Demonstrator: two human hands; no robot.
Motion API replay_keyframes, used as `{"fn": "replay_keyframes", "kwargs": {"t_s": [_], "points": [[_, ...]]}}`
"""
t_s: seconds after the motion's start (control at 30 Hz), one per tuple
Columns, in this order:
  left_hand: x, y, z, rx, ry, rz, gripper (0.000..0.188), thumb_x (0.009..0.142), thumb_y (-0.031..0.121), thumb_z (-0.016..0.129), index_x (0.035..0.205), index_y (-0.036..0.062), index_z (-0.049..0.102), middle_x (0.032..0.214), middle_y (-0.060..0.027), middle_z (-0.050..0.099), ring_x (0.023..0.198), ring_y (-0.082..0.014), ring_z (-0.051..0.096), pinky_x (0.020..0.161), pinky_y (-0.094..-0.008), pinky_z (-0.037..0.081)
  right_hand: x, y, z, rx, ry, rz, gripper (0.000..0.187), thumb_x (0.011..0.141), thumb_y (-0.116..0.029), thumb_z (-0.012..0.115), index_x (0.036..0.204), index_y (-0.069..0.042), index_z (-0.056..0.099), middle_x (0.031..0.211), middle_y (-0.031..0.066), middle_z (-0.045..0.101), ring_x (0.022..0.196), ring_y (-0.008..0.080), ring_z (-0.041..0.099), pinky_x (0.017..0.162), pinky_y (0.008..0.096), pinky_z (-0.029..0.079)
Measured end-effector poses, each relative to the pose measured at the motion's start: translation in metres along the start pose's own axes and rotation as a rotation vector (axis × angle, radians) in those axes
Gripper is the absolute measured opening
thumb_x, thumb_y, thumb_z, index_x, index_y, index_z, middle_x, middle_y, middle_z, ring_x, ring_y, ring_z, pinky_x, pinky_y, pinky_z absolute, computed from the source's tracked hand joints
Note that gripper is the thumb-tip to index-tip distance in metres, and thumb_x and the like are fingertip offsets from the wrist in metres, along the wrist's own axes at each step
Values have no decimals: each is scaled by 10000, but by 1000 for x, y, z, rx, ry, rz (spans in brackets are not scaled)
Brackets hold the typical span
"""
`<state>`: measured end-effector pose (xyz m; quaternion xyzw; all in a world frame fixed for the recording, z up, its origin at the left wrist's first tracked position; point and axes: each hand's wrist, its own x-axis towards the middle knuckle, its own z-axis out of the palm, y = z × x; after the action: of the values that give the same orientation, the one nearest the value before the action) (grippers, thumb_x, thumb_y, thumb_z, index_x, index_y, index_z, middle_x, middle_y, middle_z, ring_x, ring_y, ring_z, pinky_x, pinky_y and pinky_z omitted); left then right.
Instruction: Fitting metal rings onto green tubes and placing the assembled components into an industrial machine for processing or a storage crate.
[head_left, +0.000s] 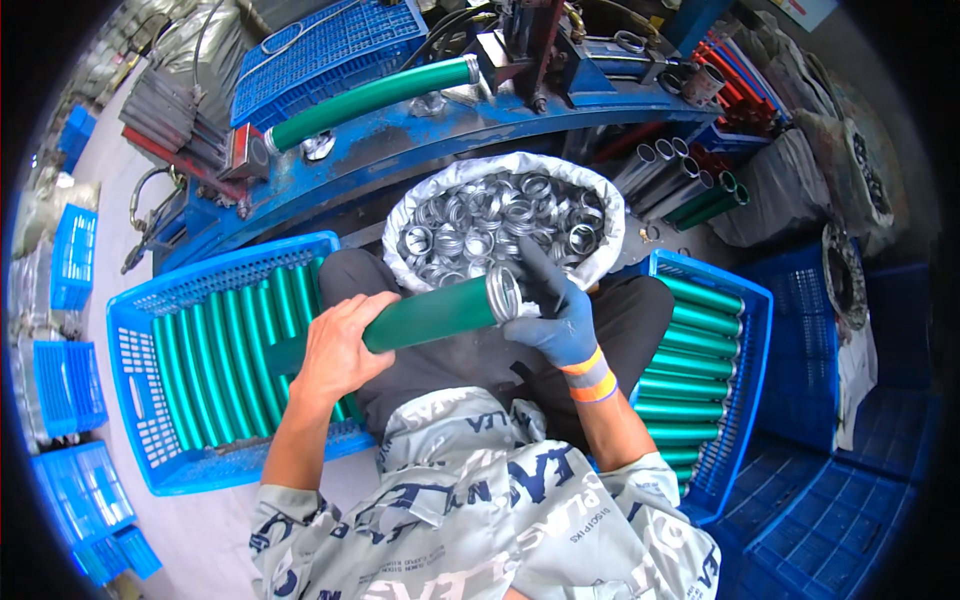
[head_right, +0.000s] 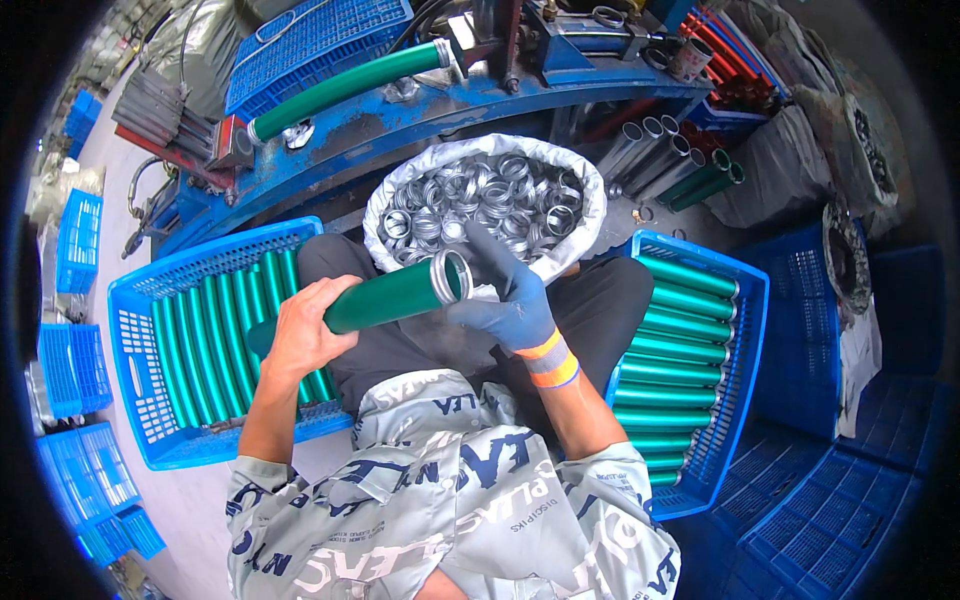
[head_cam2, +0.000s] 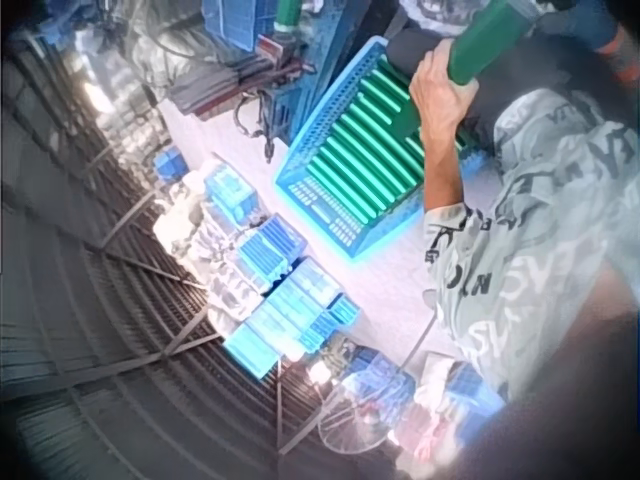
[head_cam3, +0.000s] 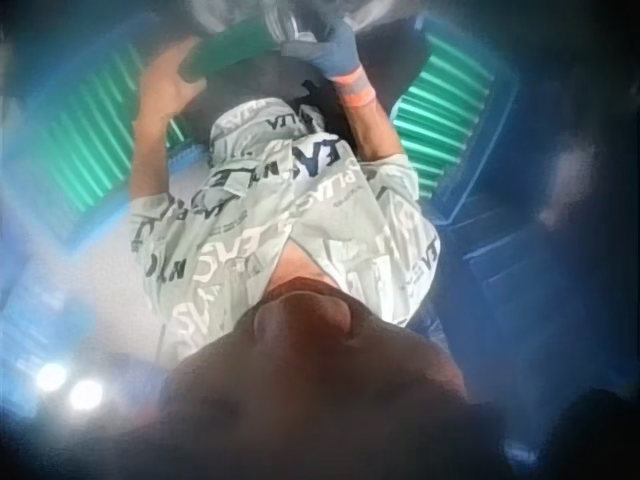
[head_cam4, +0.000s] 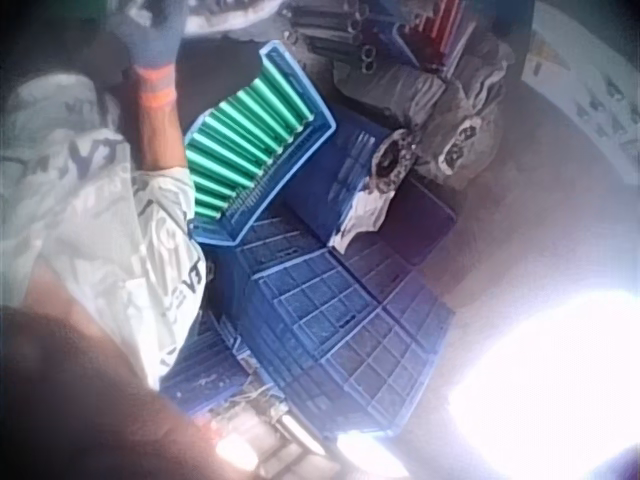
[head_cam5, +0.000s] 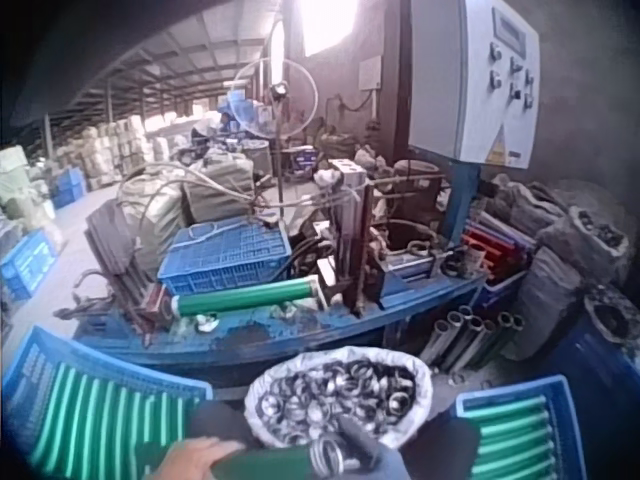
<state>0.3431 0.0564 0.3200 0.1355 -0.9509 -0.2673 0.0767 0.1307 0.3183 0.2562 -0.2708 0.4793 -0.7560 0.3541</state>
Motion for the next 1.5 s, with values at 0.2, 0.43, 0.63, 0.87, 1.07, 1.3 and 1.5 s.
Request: {"fn": "replay_keyframes", "kwargs": {"t_s": [0.2,0.43,0.63,0.87,1.07,1.3,1.5], "points": [[4,3,3,-94,-25,25,605,740,119,840,1338,93,757,1092,-137,780,1029,-399,758,912,-484,617,-2,-27,9,-180,-26,-199,1234,828,-36,1026,1824,14,298,1551,175,706,1395,230,682,1200,392,530],[-6,-2,-7,-170,17,-99,585,757,92,860,1334,70,767,1192,-144,819,1094,-380,807,965,-439,638,-13,16,-14,1088,17,84,879,1135,-371,689,1838,-73,254,1677,263,589,1431,479,690,1128,590,643],[-12,-13,-1,-164,14,-171,642,754,57,880,1378,38,732,1115,-120,808,999,-241,791,958,-367,610,-21,25,-12,1330,-41,140,812,1181,-416,645,1825,-75,286,1795,316,414,1508,517,618,1181,580,628],[-5,1,-7,-143,20,-158,625,755,68,873,1366,46,742,1150,-127,818,1032,-263,809,969,-382,617,-11,23,-14,786,-45,107,938,1086,-491,793,1800,-54,369,1780,242,485,1564,386,589,1234,532,573],[2,28,-20,80,-62,-50,572,726,102,804,1295,128,757,1007,-117,746,985,-390,746,863,-514,601,-6,24,-15,199,-39,48,1018,1028,-375,872,1791,54,352,1719,181,577,1556,245,568,1330,417,400],[-8,24,-20,162,-82,-106,633,692,57,828,1317,115,751,1050,-121,761,1002,-394,757,876,-500,608,-6,15,-13,-135,-94,-2,773,1055,-122,806,1741,37,484,1701,144,595,1509,213,585,1270,378,450],[-5,9,-5,185,-68,-107,643,697,59,814,1335,110,752,1058,-132,769,1010,-408,756,886,-522,603,18,19,-20,-285,-115,87,713,1050,-91,791,1708,27,542,1603,130,669,1438,203,626,1232,360,473]]}}
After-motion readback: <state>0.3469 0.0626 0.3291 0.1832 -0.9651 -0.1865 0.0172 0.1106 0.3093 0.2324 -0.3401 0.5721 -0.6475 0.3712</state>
